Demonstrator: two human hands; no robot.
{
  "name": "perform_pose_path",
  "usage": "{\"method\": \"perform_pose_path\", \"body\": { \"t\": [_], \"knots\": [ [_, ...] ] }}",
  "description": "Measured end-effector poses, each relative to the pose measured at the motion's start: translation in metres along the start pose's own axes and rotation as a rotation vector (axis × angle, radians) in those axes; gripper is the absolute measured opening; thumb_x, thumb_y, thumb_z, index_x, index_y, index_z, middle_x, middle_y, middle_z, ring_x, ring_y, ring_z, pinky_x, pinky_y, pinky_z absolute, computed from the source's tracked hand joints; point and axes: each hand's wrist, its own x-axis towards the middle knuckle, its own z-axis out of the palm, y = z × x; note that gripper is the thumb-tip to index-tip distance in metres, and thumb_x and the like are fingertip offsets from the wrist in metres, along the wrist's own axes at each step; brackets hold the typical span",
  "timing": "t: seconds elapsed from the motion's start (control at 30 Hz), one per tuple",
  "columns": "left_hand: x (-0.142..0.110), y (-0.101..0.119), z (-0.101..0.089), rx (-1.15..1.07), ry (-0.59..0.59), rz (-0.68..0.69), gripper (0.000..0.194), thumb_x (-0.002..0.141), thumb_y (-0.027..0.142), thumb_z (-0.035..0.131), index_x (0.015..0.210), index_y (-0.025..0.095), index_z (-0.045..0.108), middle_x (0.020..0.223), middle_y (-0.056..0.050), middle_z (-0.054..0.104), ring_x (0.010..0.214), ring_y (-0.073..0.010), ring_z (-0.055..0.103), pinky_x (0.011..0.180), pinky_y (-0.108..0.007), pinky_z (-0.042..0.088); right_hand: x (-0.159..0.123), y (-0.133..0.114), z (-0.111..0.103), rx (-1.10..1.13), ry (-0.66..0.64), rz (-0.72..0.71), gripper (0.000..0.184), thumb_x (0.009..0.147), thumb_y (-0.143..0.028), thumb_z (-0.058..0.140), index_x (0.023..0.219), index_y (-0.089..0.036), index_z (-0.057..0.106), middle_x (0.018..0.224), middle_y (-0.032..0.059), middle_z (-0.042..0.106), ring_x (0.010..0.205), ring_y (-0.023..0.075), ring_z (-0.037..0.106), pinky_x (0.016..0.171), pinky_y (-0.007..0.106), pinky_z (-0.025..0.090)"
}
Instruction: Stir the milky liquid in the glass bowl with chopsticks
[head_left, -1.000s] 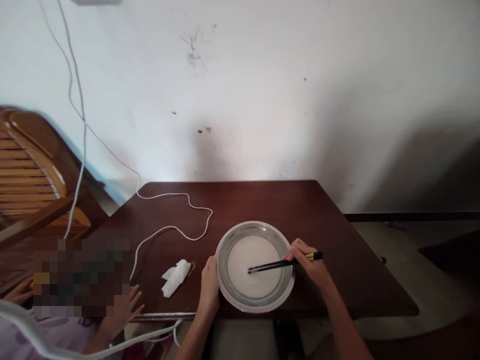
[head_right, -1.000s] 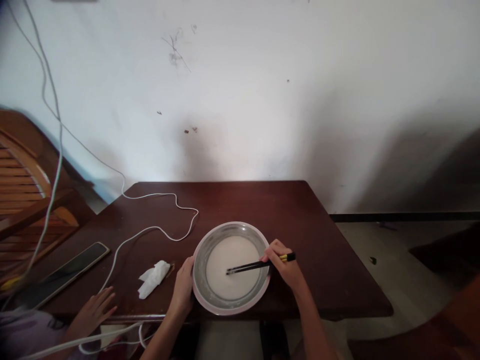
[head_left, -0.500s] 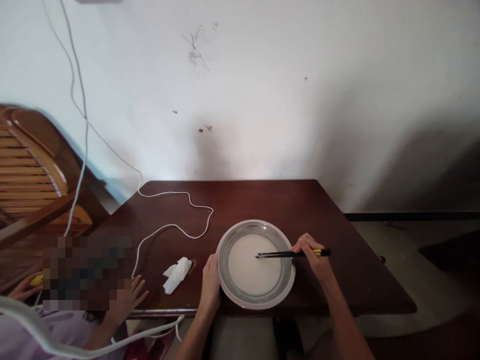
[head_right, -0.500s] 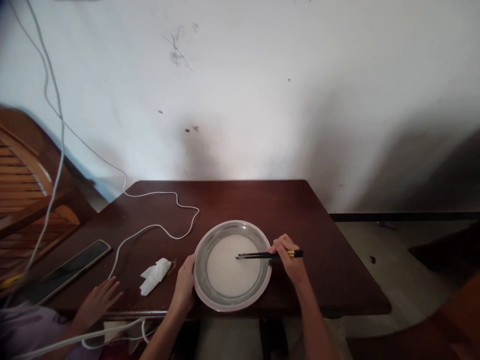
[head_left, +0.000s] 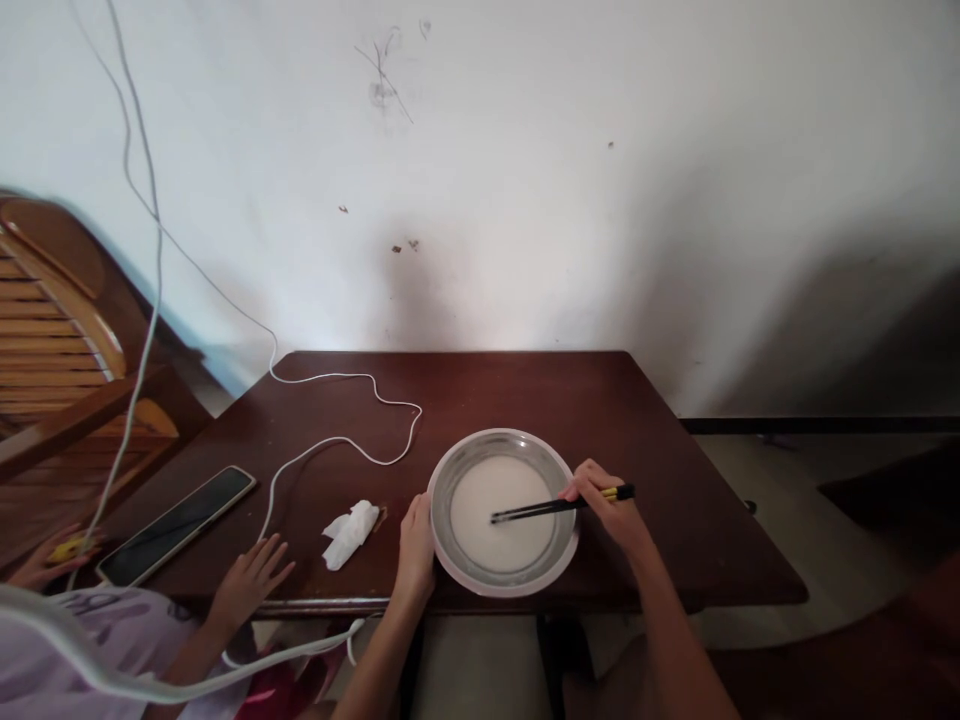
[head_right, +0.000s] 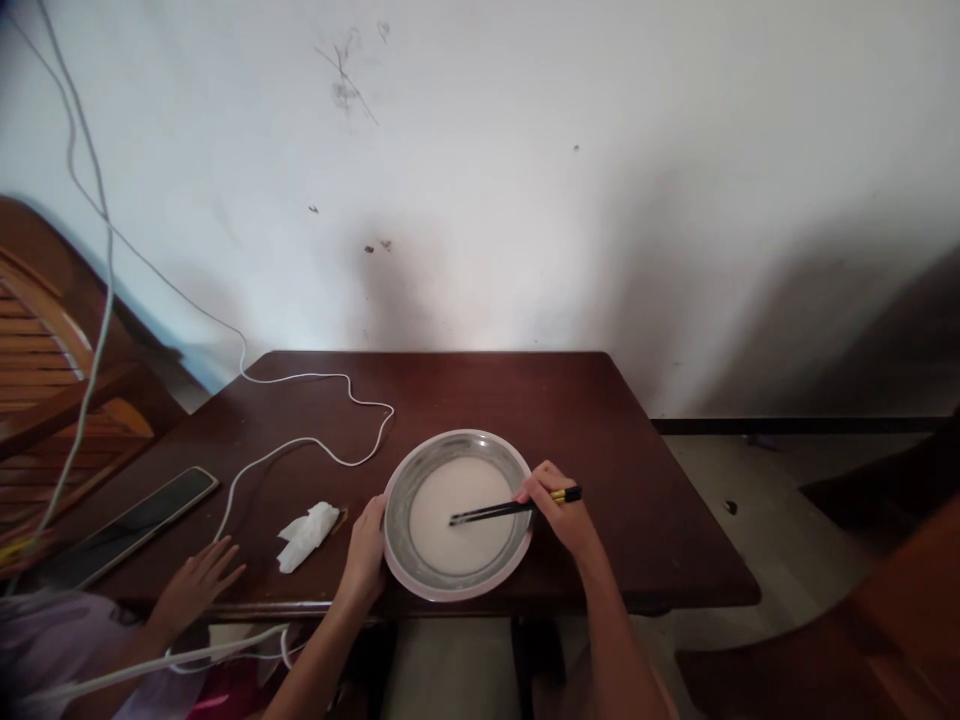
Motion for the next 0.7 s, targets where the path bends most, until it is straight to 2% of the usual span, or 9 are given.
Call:
{"method": "perform_pose_path", "body": {
  "t": [0.07, 0.17, 0.23, 0.33, 0.4, 0.5, 0.63, 0.7],
  "knots": [
    [-0.0005, 0.0011, -0.0003, -0.051, -0.013, -0.031, 0.045, 0.064, 0.065, 0.066, 0.066, 0.021, 0.065, 0.074, -0.005, 0.065, 0.076, -0.0218, 0.054, 0.071, -0.033, 0.049, 0.0004, 0.0012, 0.0003, -0.035, 0.021, -0.007, 0.041, 0.097, -0.052, 0.064, 0.069, -0.026, 0.077, 0.075, 0.0059, 0.075, 0.077, 0.0245, 0.068, 0.075, 0.038, 0.054],
    [-0.0009, 0.0016, -0.0006, -0.059, -0.023, -0.046, 0.044, 0.063, 0.064, 0.067, 0.067, 0.02, 0.066, 0.074, -0.005, 0.066, 0.076, -0.0217, 0.054, 0.071, -0.033, 0.048, 0.0013, 0.0033, -0.0014, -0.009, 0.106, 0.006, 0.048, 0.099, -0.054, 0.061, 0.062, -0.025, 0.073, 0.07, 0.0051, 0.071, 0.071, 0.023, 0.068, 0.073, 0.038, 0.055],
    [-0.0009, 0.0014, -0.0008, -0.051, -0.027, -0.046, 0.043, 0.064, 0.063, 0.067, 0.067, 0.02, 0.066, 0.074, -0.005, 0.066, 0.076, -0.0216, 0.054, 0.071, -0.033, 0.048, 0.0016, 0.0036, -0.0018, 0.026, 0.071, 0.017, 0.051, 0.1, -0.054, 0.059, 0.061, -0.025, 0.072, 0.068, 0.0048, 0.07, 0.068, 0.0223, 0.067, 0.071, 0.038, 0.056],
    [-0.0012, 0.0016, -0.0011, -0.049, -0.019, -0.049, 0.042, 0.065, 0.062, 0.065, 0.067, 0.02, 0.065, 0.076, -0.005, 0.067, 0.078, -0.0221, 0.054, 0.073, -0.033, 0.048, 0.0018, 0.0034, -0.0001, -0.004, -0.012, 0.008, 0.044, 0.099, -0.052, 0.062, 0.067, -0.025, 0.076, 0.073, 0.0054, 0.073, 0.076, 0.0236, 0.069, 0.075, 0.038, 0.055],
    [-0.0015, 0.0025, -0.0012, -0.045, -0.026, -0.047, 0.04, 0.065, 0.061, 0.065, 0.068, 0.021, 0.065, 0.077, -0.005, 0.068, 0.08, -0.0229, 0.056, 0.074, -0.034, 0.049, 0.0021, 0.0039, 0.0002, -0.03, 0.043, -0.001, 0.041, 0.097, -0.052, 0.065, 0.068, -0.026, 0.076, 0.075, 0.0051, 0.073, 0.078, 0.0238, 0.069, 0.076, 0.038, 0.055],
    [-0.002, 0.0042, -0.0012, -0.041, -0.037, -0.056, 0.04, 0.064, 0.061, 0.064, 0.068, 0.021, 0.066, 0.078, -0.006, 0.068, 0.08, -0.0232, 0.055, 0.073, -0.033, 0.049, 0.0021, 0.005, -0.0011, 0.01, 0.119, 0.01, 0.049, 0.099, -0.054, 0.061, 0.061, -0.025, 0.072, 0.069, 0.0042, 0.068, 0.069, 0.022, 0.067, 0.072, 0.037, 0.055],
    [-0.0018, 0.0053, -0.0007, -0.039, -0.029, -0.057, 0.043, 0.063, 0.064, 0.066, 0.068, 0.021, 0.066, 0.077, -0.005, 0.067, 0.079, -0.0226, 0.055, 0.073, -0.033, 0.049, 0.0024, 0.004, 0.0003, -0.001, 0.0, 0.015, 0.045, 0.099, -0.053, 0.061, 0.066, -0.025, 0.075, 0.073, 0.0054, 0.072, 0.074, 0.0233, 0.068, 0.074, 0.037, 0.056],
    [-0.0017, 0.0053, -0.0005, -0.041, -0.022, -0.049, 0.044, 0.063, 0.065, 0.066, 0.067, 0.021, 0.065, 0.075, -0.005, 0.065, 0.079, -0.0224, 0.055, 0.072, -0.033, 0.049, 0.0035, 0.0035, 0.0008, -0.045, 0.033, 0.007, 0.04, 0.097, -0.053, 0.065, 0.068, -0.026, 0.076, 0.075, 0.0056, 0.074, 0.079, 0.0244, 0.068, 0.077, 0.038, 0.055]
  ]
}}
